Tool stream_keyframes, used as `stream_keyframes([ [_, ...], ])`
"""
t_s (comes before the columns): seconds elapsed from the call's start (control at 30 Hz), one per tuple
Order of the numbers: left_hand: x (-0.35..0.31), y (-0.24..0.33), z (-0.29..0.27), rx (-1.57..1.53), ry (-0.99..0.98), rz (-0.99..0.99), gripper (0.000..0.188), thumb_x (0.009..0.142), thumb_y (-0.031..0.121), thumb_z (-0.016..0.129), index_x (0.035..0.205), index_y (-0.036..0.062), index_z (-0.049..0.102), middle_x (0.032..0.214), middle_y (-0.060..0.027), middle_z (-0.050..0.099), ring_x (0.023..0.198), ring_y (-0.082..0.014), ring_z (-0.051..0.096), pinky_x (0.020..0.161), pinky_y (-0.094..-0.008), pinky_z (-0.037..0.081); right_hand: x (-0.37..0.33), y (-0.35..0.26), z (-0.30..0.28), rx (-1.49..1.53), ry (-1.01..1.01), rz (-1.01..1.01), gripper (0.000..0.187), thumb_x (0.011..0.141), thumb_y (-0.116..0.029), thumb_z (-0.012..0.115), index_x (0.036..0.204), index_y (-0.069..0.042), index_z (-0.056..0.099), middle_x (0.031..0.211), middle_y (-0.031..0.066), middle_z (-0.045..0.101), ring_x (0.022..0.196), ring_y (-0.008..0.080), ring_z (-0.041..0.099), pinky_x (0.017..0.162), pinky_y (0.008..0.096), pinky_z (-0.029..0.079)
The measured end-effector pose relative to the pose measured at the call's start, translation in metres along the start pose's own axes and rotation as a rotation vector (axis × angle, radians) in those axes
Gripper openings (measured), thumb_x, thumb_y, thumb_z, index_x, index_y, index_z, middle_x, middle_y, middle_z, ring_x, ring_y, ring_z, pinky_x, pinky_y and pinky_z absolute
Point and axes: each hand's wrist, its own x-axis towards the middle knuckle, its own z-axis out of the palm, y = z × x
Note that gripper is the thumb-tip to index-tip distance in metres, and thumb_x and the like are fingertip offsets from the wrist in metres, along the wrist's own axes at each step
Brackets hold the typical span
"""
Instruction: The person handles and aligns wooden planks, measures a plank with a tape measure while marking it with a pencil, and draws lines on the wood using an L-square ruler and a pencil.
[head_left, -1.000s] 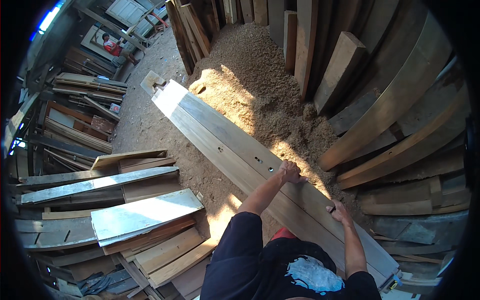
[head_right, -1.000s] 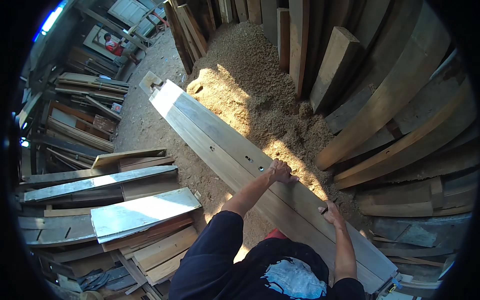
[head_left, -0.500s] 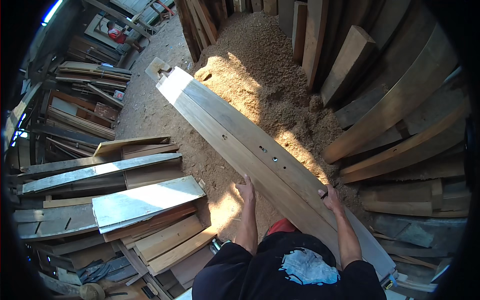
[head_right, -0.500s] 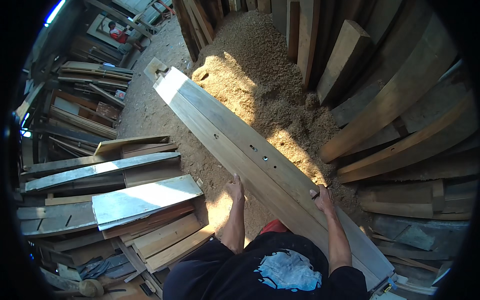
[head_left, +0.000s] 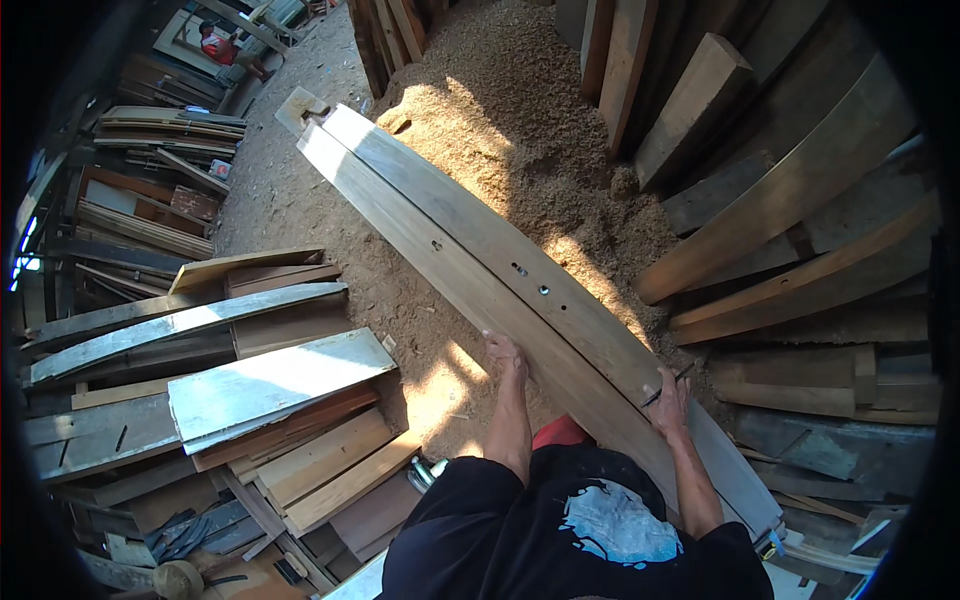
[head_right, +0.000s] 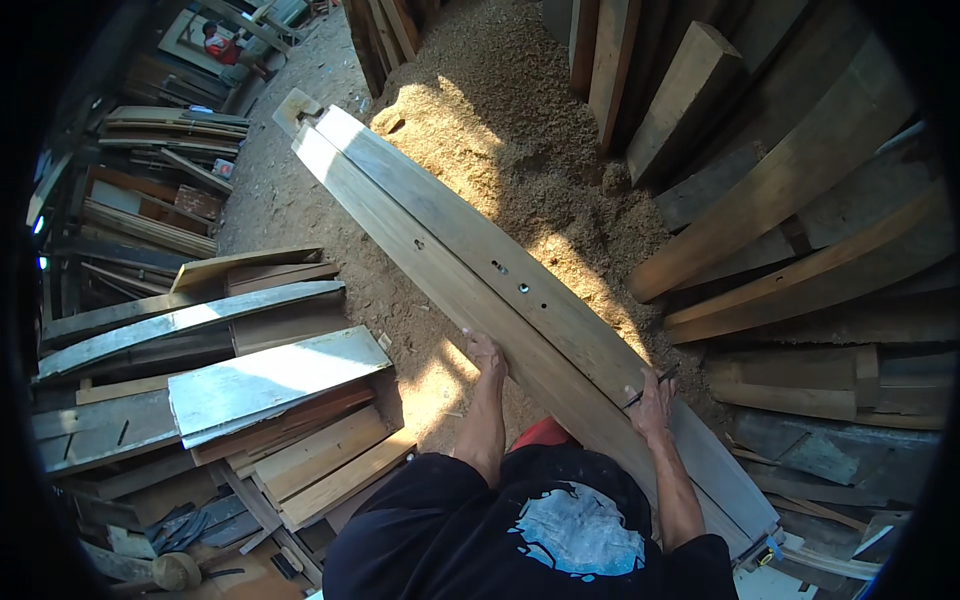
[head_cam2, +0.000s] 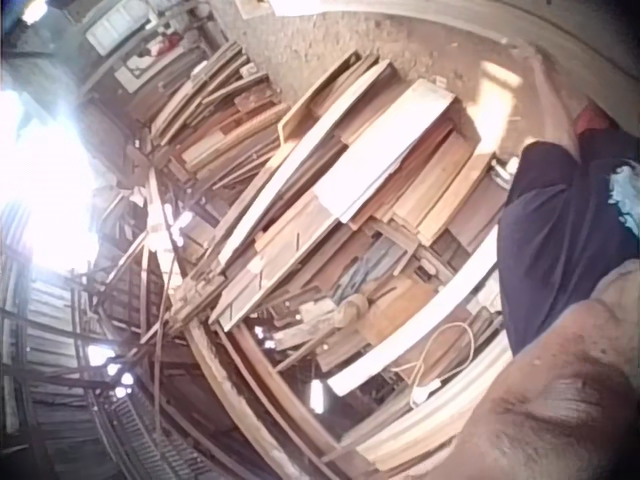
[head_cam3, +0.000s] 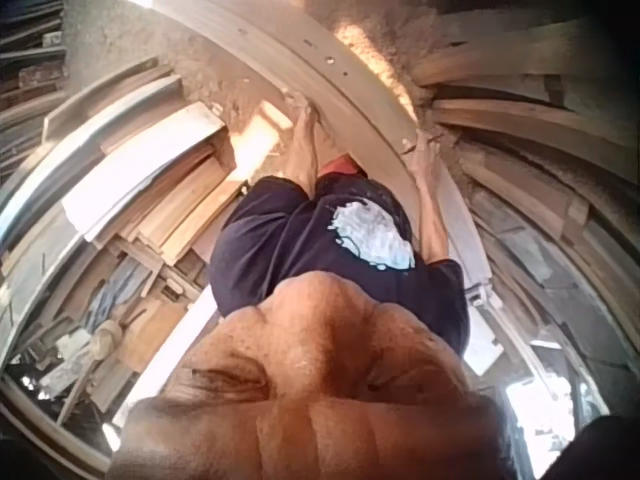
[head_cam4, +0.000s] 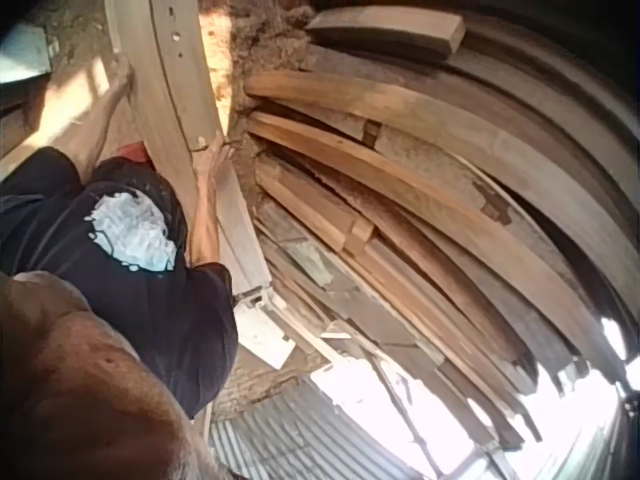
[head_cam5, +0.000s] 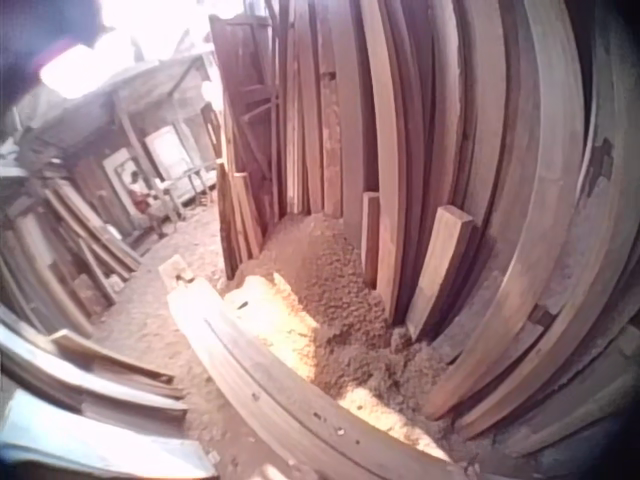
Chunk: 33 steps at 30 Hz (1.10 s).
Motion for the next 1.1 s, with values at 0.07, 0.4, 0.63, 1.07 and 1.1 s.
stream_keyframes([
  [0.07,0.0,-0.003,0.0,0.059,-0.036,-0.039,0.081,0.104,0.061,0.023,0.135,-0.0068,0.055,0.129,-0.0284,0.062,0.117,-0.0408,0.061,0.1,-0.0485,0.048,-0.033,0.003,-0.002,0.032,-0.101,0.059,0.058,0.087,-0.028,0.073,0.135,-0.004,0.052,0.129,0.0272,0.056,0.126,0.0474,0.046,0.113,0.0564,0.03],
  [0.4,-0.011,0.011,-0.016,0.007,-0.116,-0.078,0.088,0.102,0.066,0.018,0.139,-0.0071,0.051,0.136,-0.0277,0.057,0.124,-0.0399,0.057,0.104,-0.0472,0.046,-0.114,0.021,0.005,-0.018,-0.255,0.167,0.061,0.083,-0.02,0.077,0.135,0.0,0.051,0.134,0.0271,0.05,0.125,0.0439,0.046,0.109,0.0503,0.038],
  [0.63,-0.011,0.008,-0.009,-0.107,-0.16,-0.067,0.079,0.106,0.059,0.018,0.144,-0.0048,0.046,0.14,-0.0256,0.055,0.127,-0.037,0.055,0.107,-0.0441,0.044,-0.107,0.024,0.011,-0.057,-0.246,0.195,0.057,0.082,-0.021,0.079,0.129,-0.001,0.054,0.131,0.0275,0.052,0.124,0.044,0.048,0.107,0.0501,0.04],
  [1.07,-0.006,0.001,-0.007,-0.02,-0.086,-0.036,0.074,0.107,0.054,0.021,0.138,-0.004,0.053,0.132,-0.0254,0.062,0.123,-0.0411,0.058,0.104,-0.0443,0.044,-0.103,0.022,0.011,-0.111,-0.299,0.24,0.054,0.084,-0.027,0.076,0.127,-0.004,0.054,0.126,0.0226,0.059,0.126,0.0391,0.05,0.118,0.0484,0.03],
  [1.1,-0.005,0.001,-0.006,-0.022,-0.086,-0.036,0.074,0.107,0.054,0.021,0.138,-0.004,0.053,0.132,-0.0254,0.062,0.123,-0.0411,0.058,0.104,-0.0443,0.044,-0.105,0.029,0.017,-0.111,-0.257,0.197,0.054,0.082,-0.025,0.079,0.125,-0.005,0.055,0.121,0.0244,0.059,0.12,0.0413,0.052,0.109,0.049,0.037],
])
